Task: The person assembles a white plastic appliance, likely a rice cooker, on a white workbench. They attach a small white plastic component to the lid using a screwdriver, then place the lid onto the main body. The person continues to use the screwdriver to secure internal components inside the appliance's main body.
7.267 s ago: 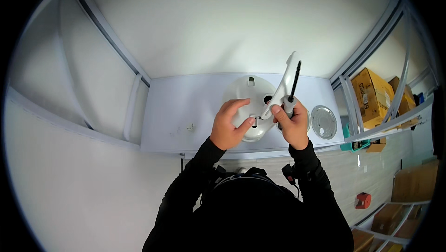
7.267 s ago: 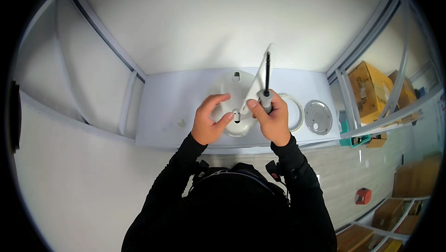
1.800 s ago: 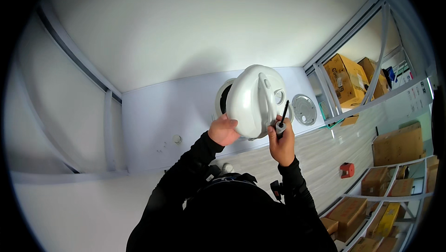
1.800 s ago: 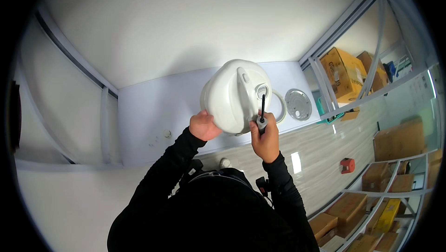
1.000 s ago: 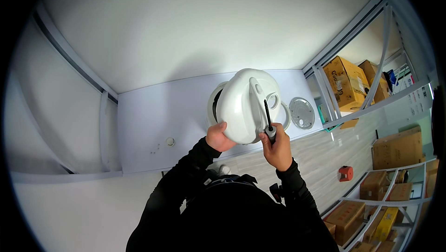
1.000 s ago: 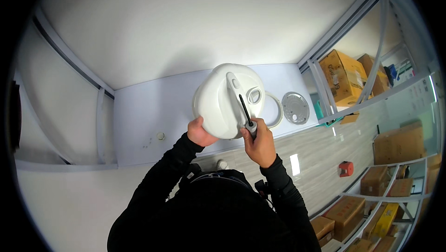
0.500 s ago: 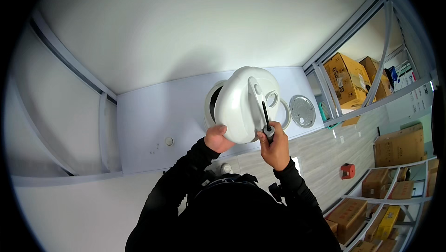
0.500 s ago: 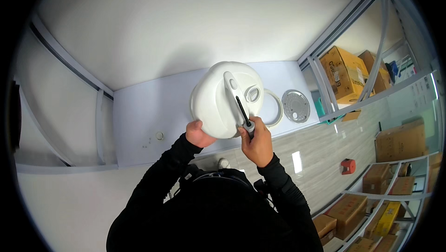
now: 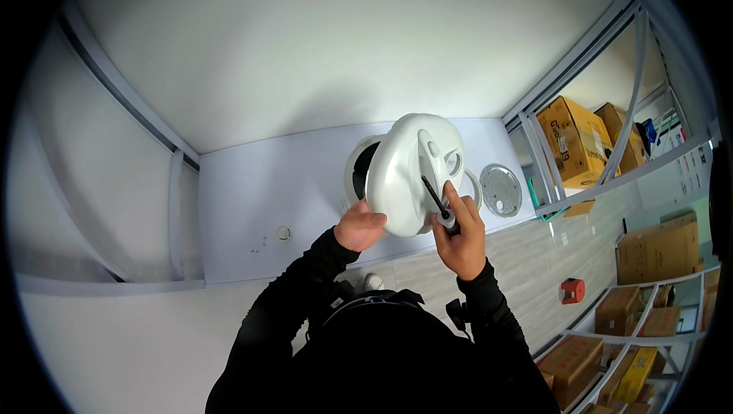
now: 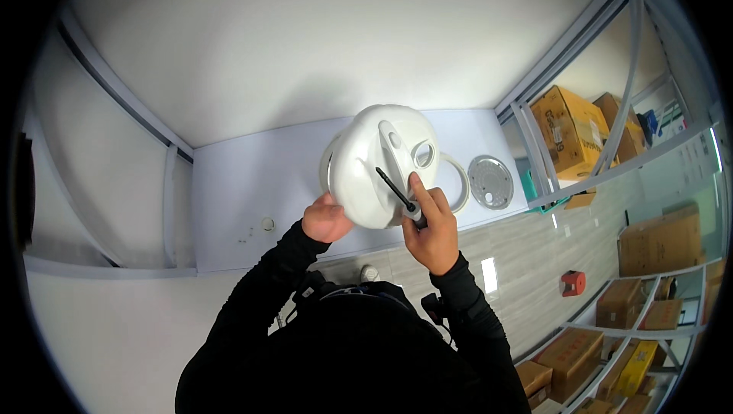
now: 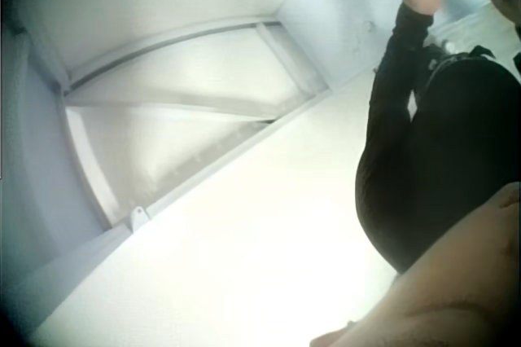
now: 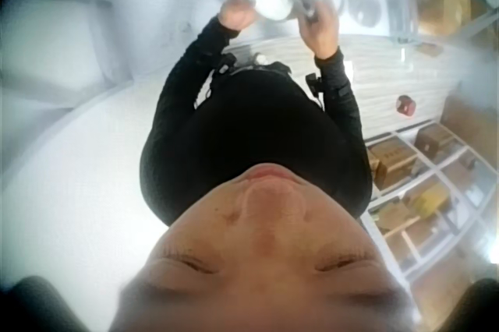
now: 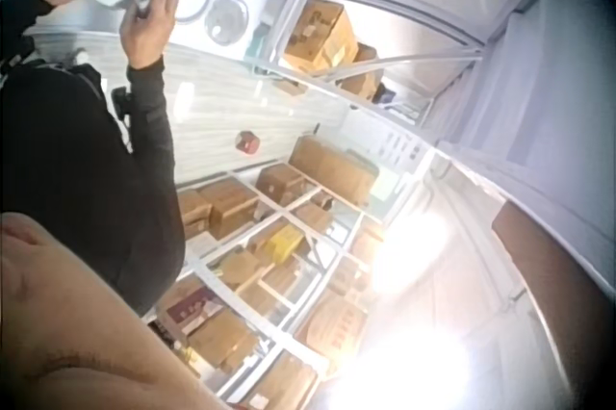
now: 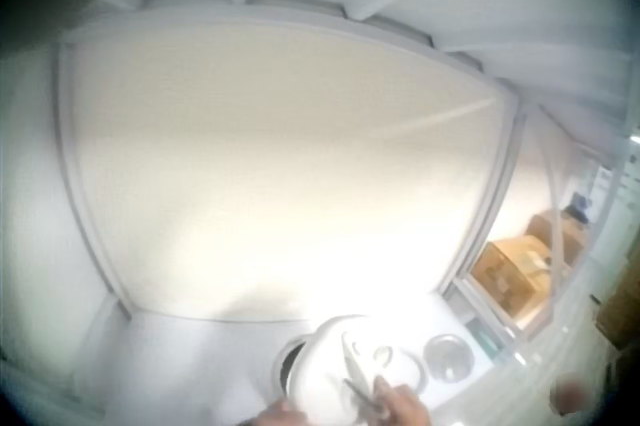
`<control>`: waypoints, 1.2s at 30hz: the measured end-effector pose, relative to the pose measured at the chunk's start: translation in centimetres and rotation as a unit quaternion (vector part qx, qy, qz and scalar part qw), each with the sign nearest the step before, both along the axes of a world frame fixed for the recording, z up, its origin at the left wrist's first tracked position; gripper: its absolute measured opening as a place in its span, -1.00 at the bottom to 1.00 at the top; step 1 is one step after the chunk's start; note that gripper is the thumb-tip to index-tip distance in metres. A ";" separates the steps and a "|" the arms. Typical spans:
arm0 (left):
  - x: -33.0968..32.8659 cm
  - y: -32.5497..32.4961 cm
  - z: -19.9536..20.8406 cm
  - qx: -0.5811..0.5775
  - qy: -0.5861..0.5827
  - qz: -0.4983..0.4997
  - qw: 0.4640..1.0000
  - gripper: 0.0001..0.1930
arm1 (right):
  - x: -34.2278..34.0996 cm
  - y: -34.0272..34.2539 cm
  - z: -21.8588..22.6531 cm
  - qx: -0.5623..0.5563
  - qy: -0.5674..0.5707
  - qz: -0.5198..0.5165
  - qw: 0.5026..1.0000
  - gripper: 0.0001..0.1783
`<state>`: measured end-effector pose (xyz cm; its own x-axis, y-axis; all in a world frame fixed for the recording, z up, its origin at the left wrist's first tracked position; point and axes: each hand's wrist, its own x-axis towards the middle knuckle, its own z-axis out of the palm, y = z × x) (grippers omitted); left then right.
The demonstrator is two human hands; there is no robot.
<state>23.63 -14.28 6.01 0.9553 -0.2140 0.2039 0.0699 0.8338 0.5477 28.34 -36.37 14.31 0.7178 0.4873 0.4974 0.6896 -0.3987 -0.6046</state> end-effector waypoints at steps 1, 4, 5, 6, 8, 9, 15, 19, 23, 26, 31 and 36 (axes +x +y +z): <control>0.0 -0.1 0.0 -0.005 -0.003 -0.001 1.000 -0.05 | 0.1 0.0 0.1 0.000 0.001 0.004 1.000 -0.11; 0.0 0.4 0.8 -0.013 -0.009 -0.020 1.000 -0.01 | 0.3 -0.2 0.3 0.006 0.002 0.016 1.000 -0.14; 0.1 0.5 1.2 0.018 -0.016 -0.013 1.000 0.00 | 0.4 -0.4 0.3 0.013 -0.001 0.021 1.000 -0.16; 0.1 0.7 1.6 0.051 -0.023 -0.006 0.998 0.02 | 0.5 -0.4 0.3 0.020 -0.004 0.027 0.999 -0.17; 0.1 0.8 2.0 0.103 -0.035 0.004 0.994 0.03 | -0.2 -0.4 0.6 0.018 0.012 0.014 1.000 -0.19; 0.0 0.7 2.3 0.123 -0.039 0.006 0.992 0.03 | -0.4 -0.4 0.7 0.018 0.020 0.007 1.000 -0.20; 1.0 -1.5 3.9 0.236 -0.115 0.018 0.965 0.02 | 0.3 -1.5 -0.1 0.033 0.010 -0.016 0.999 -0.12; 1.6 -3.1 6.2 0.346 -0.155 0.008 0.925 0.10 | 0.8 -3.2 -0.7 0.051 0.001 -0.039 0.998 -0.09; 2.2 -4.9 9.0 0.370 -0.196 0.012 0.908 0.16 | 0.7 -4.6 -1.5 0.095 0.023 -0.026 0.995 -0.01; 3.0 -6.4 8.7 0.378 -0.230 0.025 0.896 0.20 | 0.0 -5.6 -3.9 0.116 0.064 -0.003 0.991 0.24; 4.2 -8.5 8.8 0.408 -0.242 0.035 0.880 0.26 | -0.6 -4.2 -5.5 0.247 0.196 0.013 0.949 0.46; 4.9 -9.2 9.0 0.399 -0.222 0.030 0.889 0.23 | 1.8 -3.8 -7.4 0.249 0.104 -0.034 0.962 0.52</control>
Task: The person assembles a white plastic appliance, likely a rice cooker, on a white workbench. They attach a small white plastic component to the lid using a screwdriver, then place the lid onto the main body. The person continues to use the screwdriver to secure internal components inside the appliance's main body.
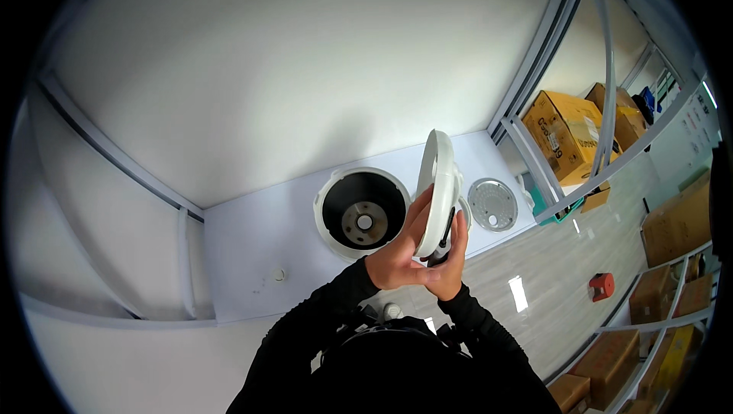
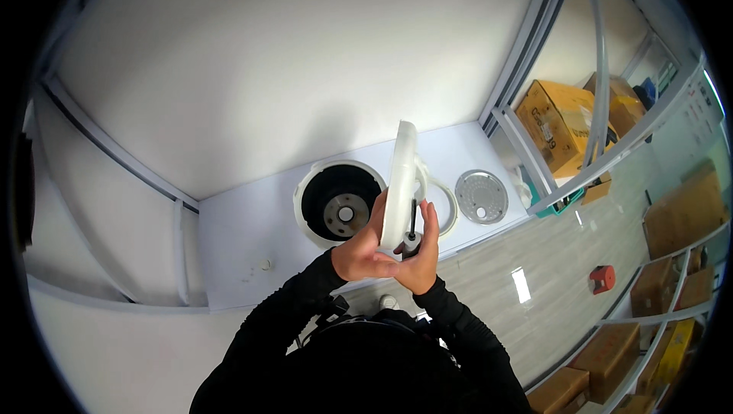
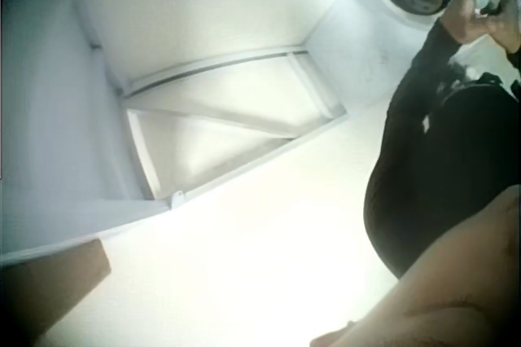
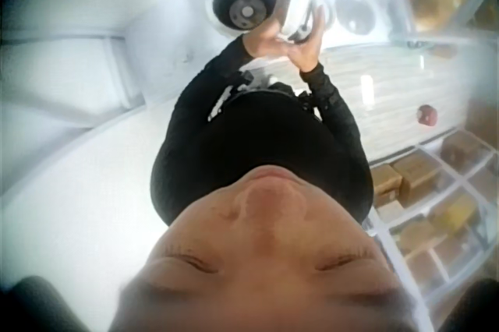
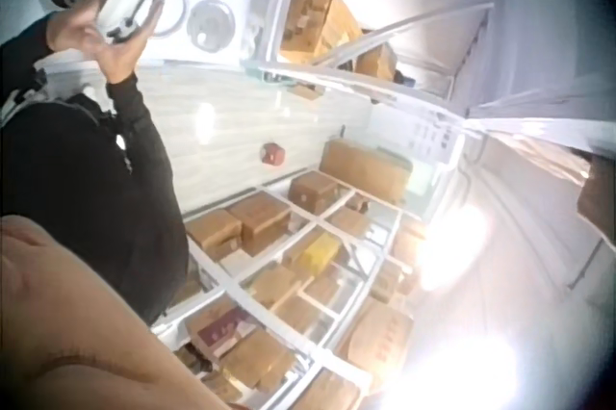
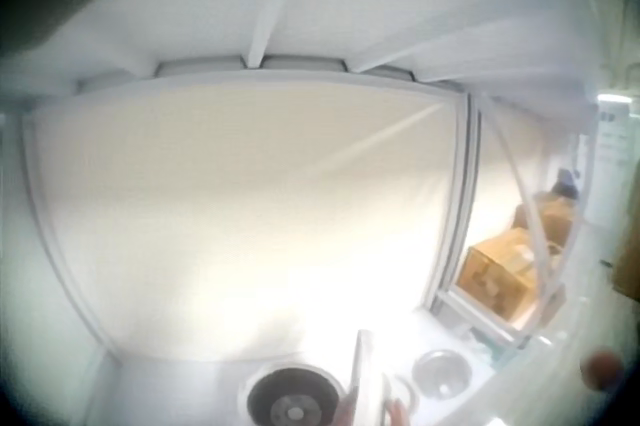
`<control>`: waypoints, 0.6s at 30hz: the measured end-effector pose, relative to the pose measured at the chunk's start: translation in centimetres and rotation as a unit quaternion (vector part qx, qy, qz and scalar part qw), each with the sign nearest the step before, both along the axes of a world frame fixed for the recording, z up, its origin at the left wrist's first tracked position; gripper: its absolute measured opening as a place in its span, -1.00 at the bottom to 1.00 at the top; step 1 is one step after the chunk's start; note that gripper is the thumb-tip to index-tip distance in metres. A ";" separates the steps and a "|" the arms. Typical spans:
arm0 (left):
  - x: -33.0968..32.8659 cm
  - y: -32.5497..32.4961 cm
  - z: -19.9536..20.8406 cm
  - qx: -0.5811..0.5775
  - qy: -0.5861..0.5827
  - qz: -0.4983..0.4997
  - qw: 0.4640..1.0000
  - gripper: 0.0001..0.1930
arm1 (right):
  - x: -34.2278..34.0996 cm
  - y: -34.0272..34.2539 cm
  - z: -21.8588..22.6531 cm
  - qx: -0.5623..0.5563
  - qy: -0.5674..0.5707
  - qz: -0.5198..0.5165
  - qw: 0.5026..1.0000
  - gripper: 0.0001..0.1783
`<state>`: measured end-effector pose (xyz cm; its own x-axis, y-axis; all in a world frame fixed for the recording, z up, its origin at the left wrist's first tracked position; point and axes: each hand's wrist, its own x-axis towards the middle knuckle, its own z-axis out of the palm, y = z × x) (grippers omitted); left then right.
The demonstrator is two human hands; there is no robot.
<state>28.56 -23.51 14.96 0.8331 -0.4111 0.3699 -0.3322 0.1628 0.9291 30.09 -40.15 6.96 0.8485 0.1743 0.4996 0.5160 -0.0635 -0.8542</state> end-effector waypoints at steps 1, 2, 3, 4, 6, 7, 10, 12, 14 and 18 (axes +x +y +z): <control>0.2 0.1 -0.1 0.009 -0.006 0.001 1.000 0.21 | 0.5 0.0 -0.2 -0.014 -0.037 -0.021 0.999 0.49; 0.3 0.5 -0.2 0.032 -0.021 0.006 0.999 0.18 | 0.9 0.0 -0.3 -0.016 -0.045 -0.018 0.999 0.47; 0.4 0.8 -0.4 0.053 -0.035 0.008 0.998 0.14 | 1.5 -0.3 -0.4 -0.021 -0.051 -0.018 0.998 0.44; 0.3 1.4 -0.6 0.088 -0.055 0.035 0.994 0.09 | 1.9 -0.6 -0.5 -0.026 -0.058 -0.017 0.998 0.41; -0.4 2.8 -1.3 0.160 -0.095 0.093 0.978 -0.02 | 2.2 -0.8 -0.2 -0.020 -0.034 0.006 0.999 0.30; -1.1 3.3 -1.8 0.199 -0.130 0.183 0.954 -0.25 | 2.2 -0.9 0.8 -0.005 -0.008 0.027 1.000 0.28; -2.2 5.8 -3.5 0.341 -0.125 0.265 0.893 -0.37 | 3.2 -1.1 1.4 0.031 0.044 0.063 0.997 0.17; -2.9 6.7 -4.3 0.370 -0.122 0.303 0.870 -0.57 | 4.0 -1.2 1.6 0.077 0.105 0.094 0.987 0.13; -3.8 7.7 -4.9 0.425 -0.119 0.325 0.836 -0.64 | 5.5 -1.4 -0.2 0.078 0.108 0.069 0.989 0.08; -5.0 7.6 -4.3 0.460 -0.119 0.342 0.810 -0.75 | 7.5 -1.8 0.3 0.075 0.128 0.107 0.983 0.10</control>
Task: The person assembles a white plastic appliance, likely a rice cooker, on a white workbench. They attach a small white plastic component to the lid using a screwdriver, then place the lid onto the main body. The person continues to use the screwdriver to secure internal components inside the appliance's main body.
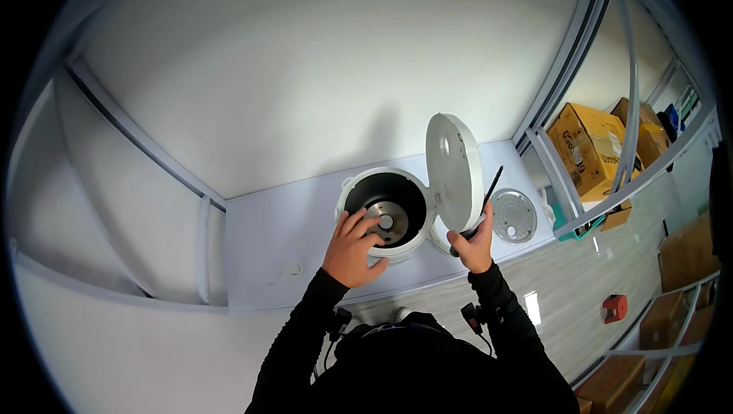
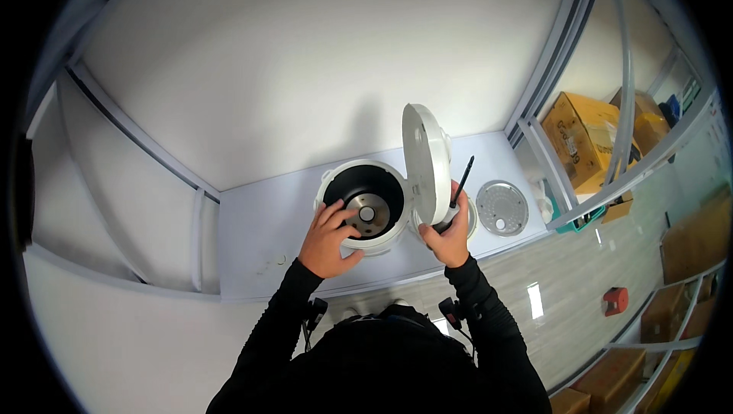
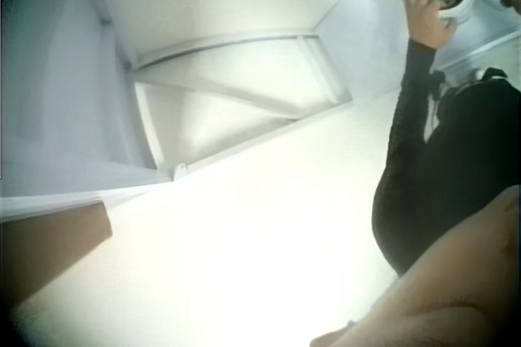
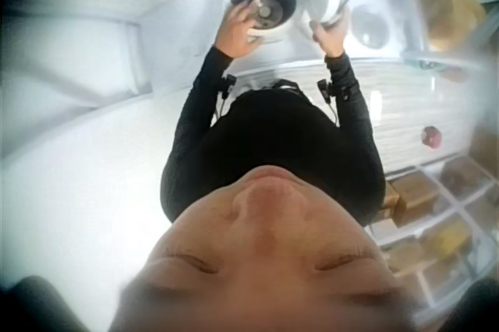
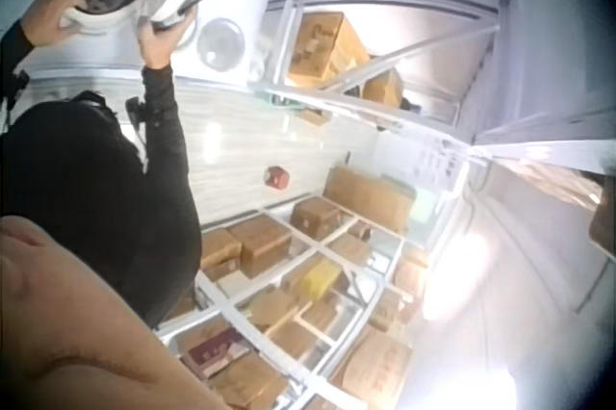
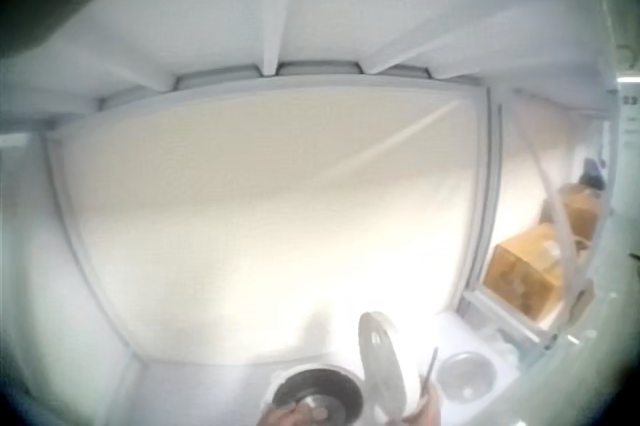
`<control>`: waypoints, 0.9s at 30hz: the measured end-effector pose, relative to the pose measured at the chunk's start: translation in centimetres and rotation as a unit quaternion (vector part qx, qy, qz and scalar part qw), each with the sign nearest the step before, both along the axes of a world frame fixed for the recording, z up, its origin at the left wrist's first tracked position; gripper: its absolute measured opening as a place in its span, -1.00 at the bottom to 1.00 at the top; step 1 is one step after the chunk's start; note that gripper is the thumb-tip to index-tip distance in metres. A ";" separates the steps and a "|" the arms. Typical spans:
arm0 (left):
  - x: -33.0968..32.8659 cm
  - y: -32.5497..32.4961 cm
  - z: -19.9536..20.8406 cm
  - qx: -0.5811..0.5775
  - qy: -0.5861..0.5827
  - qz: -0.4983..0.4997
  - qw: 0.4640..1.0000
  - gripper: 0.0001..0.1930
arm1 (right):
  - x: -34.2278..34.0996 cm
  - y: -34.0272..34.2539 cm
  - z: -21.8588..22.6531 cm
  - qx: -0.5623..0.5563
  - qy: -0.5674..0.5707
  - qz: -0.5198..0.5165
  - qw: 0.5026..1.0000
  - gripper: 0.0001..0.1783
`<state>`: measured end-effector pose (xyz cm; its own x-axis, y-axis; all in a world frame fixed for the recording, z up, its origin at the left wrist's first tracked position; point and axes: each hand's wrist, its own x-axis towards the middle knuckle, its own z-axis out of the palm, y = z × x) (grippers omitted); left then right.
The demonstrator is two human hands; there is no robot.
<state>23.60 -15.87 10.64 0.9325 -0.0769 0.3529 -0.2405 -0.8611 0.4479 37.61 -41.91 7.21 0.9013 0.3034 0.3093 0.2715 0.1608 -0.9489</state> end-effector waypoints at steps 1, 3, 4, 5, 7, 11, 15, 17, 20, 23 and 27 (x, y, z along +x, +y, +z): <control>-0.3 0.1 -0.2 0.004 0.021 0.003 1.000 -0.76 | 0.5 -0.1 0.0 -0.003 -0.004 0.009 1.000 0.10; -0.7 0.3 -0.8 0.012 0.063 0.010 0.998 -0.78 | 1.2 0.0 0.2 0.008 0.028 0.025 0.999 0.10; -0.9 0.3 -1.0 0.022 0.050 0.008 0.998 -0.78 | 1.6 0.0 0.2 0.014 0.044 0.034 0.998 0.10; -1.0 0.2 -1.2 0.032 0.038 0.005 0.999 -0.78 | 2.0 0.1 -0.1 0.016 0.050 0.034 0.998 0.09; -1.4 0.0 -1.1 0.038 0.032 -0.005 0.999 -0.74 | 2.7 0.6 -0.2 0.025 0.056 0.038 0.997 0.05; -2.6 -1.1 -0.4 0.027 0.062 -0.016 0.998 -0.64 | 3.1 1.9 1.7 0.060 0.100 0.075 0.990 -0.06; -3.9 -2.3 -0.7 0.002 0.074 -0.017 0.997 -0.58 | 4.2 3.6 1.1 0.134 0.132 0.098 0.977 -0.17; -4.4 -2.4 -0.7 -0.030 0.057 -0.034 0.997 -0.58 | 4.5 4.8 0.9 0.161 0.154 0.106 0.969 -0.25; -4.7 -3.3 -0.8 -0.058 0.049 -0.036 0.996 -0.58 | 4.8 6.4 0.4 0.105 0.153 0.054 0.981 -0.40; -5.0 -4.5 -1.7 -0.043 0.028 -0.010 0.999 -0.60 | 4.8 7.5 0.9 0.045 0.173 0.043 0.983 -0.49; -4.5 -6.1 -1.6 -0.024 0.006 0.005 1.000 -0.64 | 3.3 7.5 0.2 0.009 0.183 0.024 0.983 -0.54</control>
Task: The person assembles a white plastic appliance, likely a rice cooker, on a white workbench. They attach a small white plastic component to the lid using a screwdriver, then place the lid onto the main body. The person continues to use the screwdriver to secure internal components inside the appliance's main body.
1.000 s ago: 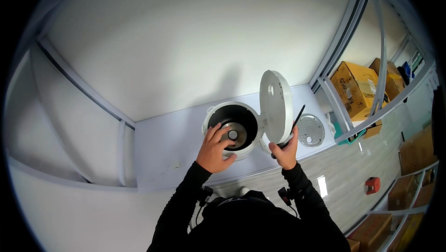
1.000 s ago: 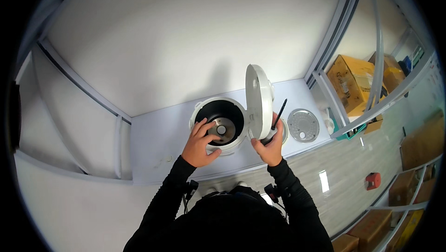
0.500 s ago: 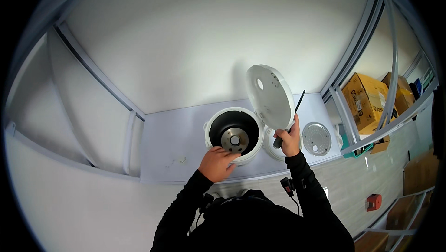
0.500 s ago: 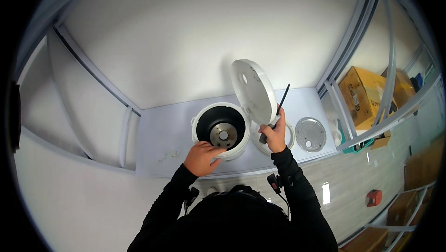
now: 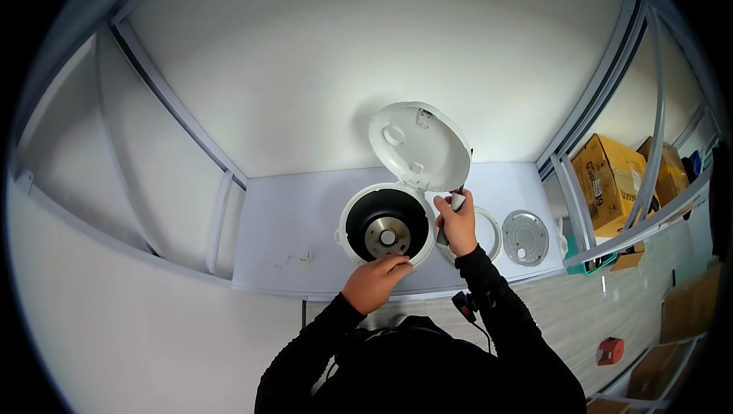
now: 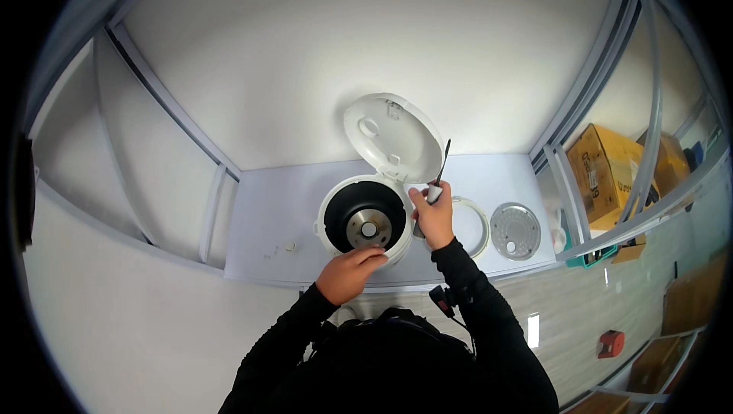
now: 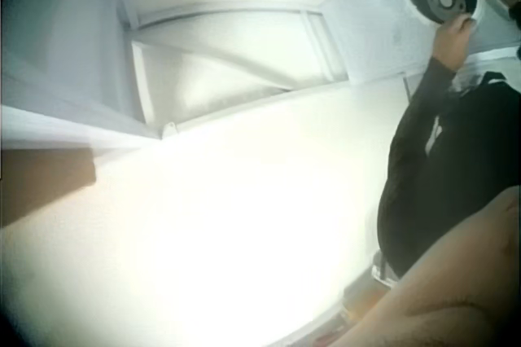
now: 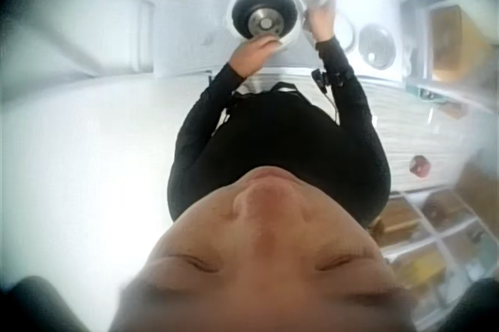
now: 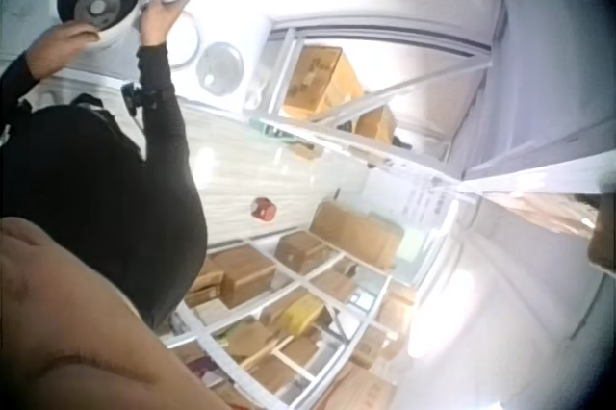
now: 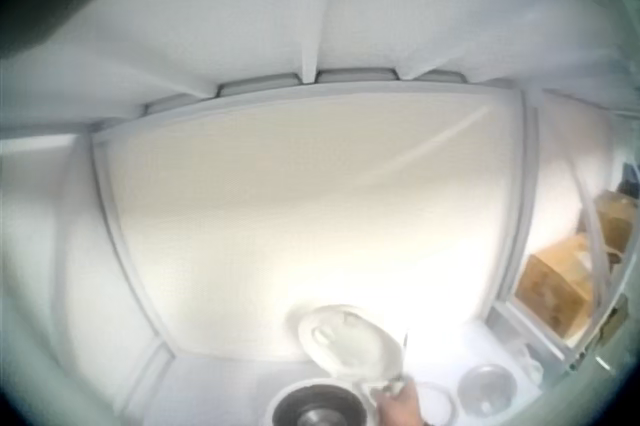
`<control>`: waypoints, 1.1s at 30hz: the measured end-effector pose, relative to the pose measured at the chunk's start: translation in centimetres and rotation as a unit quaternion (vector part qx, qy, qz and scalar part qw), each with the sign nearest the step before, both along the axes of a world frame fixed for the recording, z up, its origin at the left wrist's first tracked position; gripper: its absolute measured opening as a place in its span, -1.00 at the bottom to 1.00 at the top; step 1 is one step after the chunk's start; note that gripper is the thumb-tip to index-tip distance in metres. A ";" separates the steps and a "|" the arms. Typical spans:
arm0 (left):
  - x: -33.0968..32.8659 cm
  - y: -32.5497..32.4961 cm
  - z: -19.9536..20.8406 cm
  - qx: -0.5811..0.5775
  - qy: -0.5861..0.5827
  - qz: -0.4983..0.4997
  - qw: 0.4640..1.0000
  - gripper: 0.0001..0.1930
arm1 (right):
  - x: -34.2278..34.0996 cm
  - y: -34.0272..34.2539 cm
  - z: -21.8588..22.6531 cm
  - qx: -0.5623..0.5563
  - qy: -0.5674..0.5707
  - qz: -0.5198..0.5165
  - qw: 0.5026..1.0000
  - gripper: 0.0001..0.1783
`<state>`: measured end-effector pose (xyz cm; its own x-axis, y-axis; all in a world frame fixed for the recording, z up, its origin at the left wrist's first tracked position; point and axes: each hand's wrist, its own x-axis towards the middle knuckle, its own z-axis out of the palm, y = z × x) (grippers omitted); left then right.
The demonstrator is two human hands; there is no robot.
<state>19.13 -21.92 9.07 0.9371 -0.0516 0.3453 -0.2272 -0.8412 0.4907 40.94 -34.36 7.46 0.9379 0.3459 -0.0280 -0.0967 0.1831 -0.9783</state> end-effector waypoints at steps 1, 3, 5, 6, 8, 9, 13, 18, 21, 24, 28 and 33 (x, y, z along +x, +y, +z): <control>0.2 -0.1 -0.1 -0.004 -0.009 0.001 1.000 -0.65 | -0.4 -0.2 -0.7 0.024 0.000 -0.016 1.000 -0.57; 0.5 -0.2 -0.3 -0.012 -0.024 0.004 1.000 -0.68 | -1.4 -0.6 -2.2 0.072 0.001 -0.046 0.996 -0.62; 0.6 -0.2 -0.2 -0.020 -0.031 0.000 0.999 -0.71 | -2.6 -1.5 -3.2 0.079 -0.030 -0.051 0.995 -0.68; 0.9 -0.1 0.2 -0.022 -0.036 -0.003 0.999 -0.72 | -3.4 -1.8 -3.0 0.085 -0.045 -0.050 0.994 -0.67; 1.2 0.5 1.3 -0.039 -0.056 -0.004 0.998 -0.71 | -4.7 -2.9 -3.5 0.094 -0.087 -0.015 0.992 -0.71; 1.4 1.0 1.8 -0.046 -0.067 -0.005 0.997 -0.69 | -5.1 -3.4 -3.2 0.042 -0.154 0.033 0.987 -0.73; 1.9 4.7 1.1 -0.083 -0.108 0.063 0.989 -0.70 | -6.8 -4.5 -0.7 -0.088 -0.331 0.166 0.925 -0.73; 1.6 7.9 -2.3 -0.066 -0.131 0.114 0.983 -0.89 | -7.9 -5.1 0.5 -0.229 -0.361 0.252 0.868 -0.64; 1.2 7.9 -3.2 -0.094 -0.113 0.104 0.984 -0.90 | -8.1 -5.0 0.3 -0.221 -0.337 0.249 0.881 -0.64; 0.4 7.7 -3.0 -0.089 -0.094 0.072 0.989 -0.86 | -7.7 -5.1 -0.2 -0.205 -0.328 0.226 0.894 -0.66; -0.9 5.9 -1.8 -0.071 -0.086 0.077 0.991 -0.81 | -6.4 -5.3 -0.7 -0.196 -0.322 0.203 0.904 -0.66; -2.1 4.4 -1.8 -0.041 -0.085 0.108 0.990 -0.77 | -5.0 -4.7 -0.3 -0.185 -0.310 0.225 0.905 -0.67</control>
